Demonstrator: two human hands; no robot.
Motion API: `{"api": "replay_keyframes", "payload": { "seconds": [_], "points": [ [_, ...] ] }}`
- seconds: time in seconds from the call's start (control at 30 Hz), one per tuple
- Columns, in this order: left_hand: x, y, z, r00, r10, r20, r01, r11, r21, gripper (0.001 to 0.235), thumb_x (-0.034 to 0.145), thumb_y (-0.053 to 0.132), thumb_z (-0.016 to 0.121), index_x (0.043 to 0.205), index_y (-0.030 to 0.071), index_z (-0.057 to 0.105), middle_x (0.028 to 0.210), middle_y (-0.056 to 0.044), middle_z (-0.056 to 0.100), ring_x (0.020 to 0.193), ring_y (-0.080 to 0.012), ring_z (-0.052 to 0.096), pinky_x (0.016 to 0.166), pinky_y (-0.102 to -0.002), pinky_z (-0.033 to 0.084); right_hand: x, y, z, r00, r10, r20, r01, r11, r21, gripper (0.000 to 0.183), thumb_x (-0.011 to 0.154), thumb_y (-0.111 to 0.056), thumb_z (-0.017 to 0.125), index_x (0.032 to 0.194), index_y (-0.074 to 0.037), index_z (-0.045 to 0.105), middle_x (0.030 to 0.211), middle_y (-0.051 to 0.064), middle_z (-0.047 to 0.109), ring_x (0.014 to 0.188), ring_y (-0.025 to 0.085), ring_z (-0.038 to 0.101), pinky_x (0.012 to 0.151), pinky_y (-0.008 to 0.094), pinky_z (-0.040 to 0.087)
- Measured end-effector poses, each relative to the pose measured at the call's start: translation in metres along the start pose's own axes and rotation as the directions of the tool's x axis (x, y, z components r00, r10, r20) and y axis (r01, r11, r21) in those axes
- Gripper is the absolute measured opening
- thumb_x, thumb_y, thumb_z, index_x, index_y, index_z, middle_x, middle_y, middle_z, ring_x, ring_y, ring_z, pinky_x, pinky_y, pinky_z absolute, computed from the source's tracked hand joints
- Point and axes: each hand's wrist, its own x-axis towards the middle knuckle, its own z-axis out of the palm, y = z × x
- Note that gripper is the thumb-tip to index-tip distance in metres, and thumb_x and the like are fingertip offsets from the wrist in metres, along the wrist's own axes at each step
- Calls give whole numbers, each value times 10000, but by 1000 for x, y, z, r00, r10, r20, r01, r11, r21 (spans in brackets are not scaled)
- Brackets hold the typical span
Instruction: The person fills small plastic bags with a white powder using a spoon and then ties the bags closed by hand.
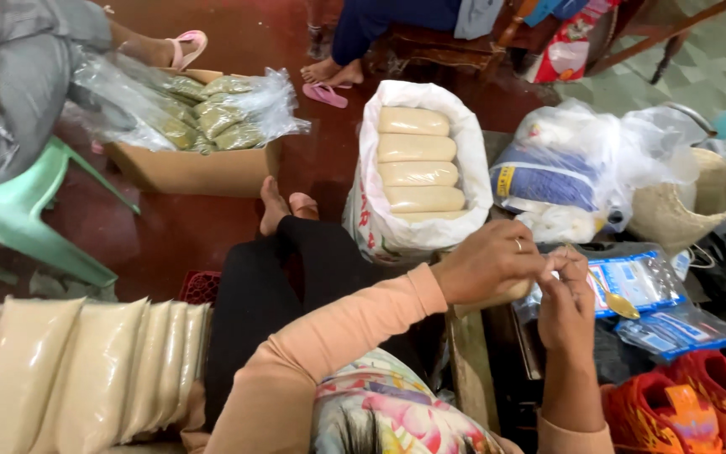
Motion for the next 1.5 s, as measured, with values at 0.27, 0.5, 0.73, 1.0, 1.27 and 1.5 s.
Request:
{"api": "replay_keyframes", "payload": {
  "seconds": [0.27,0.5,0.73,1.0,1.27,1.5],
  "points": [
    [-24,13,18,903,-405,-145,333,871,-360,44,951,266,730,989,244,724,958,36,730,1069,-251,668,994,-383,542,4,-4,8,936,317,152,-351,817,457,134,1001,-151,520,1037,-88,632,1148,24,596,1042,159,582,910,352,460],
    [-22,15,14,889,-442,-117,413,886,-209,83,989,234,649,1020,213,723,1039,72,721,1091,-242,584,980,-402,519,9,-6,3,881,409,236,-469,697,542,114,948,-180,658,1014,-88,666,1155,75,665,1158,193,618,1018,282,456],
    [-16,21,4,954,-256,-158,270,960,74,58,993,221,655,1032,180,642,957,-11,673,1084,-288,585,920,-446,525,-6,-60,20,996,-79,-48,52,910,-411,103,1067,-32,693,1160,-67,722,1259,124,520,1232,166,473,975,289,426],
    [4,41,-17,985,-9,-174,82,904,420,74,893,75,676,880,95,606,859,-18,631,997,-252,609,941,-398,484,-17,-41,15,835,-539,108,439,536,-721,83,1037,130,796,1097,99,748,1080,246,652,1027,393,605,1046,523,406],
    [-6,31,-9,980,65,-188,-6,954,300,95,980,87,597,907,101,656,858,-62,655,915,-278,611,893,-433,489,-16,-28,32,964,-188,-189,124,943,-309,65,999,24,644,1052,31,682,1001,152,623,997,250,573,992,389,448],
    [-22,20,-49,870,-490,56,472,793,-386,154,941,181,718,1088,160,676,939,2,675,967,-255,636,871,-341,544,-4,-57,54,993,-96,-68,76,965,-249,96,949,-67,739,995,17,739,931,149,632,898,228,608,899,416,498]
  ]
}}
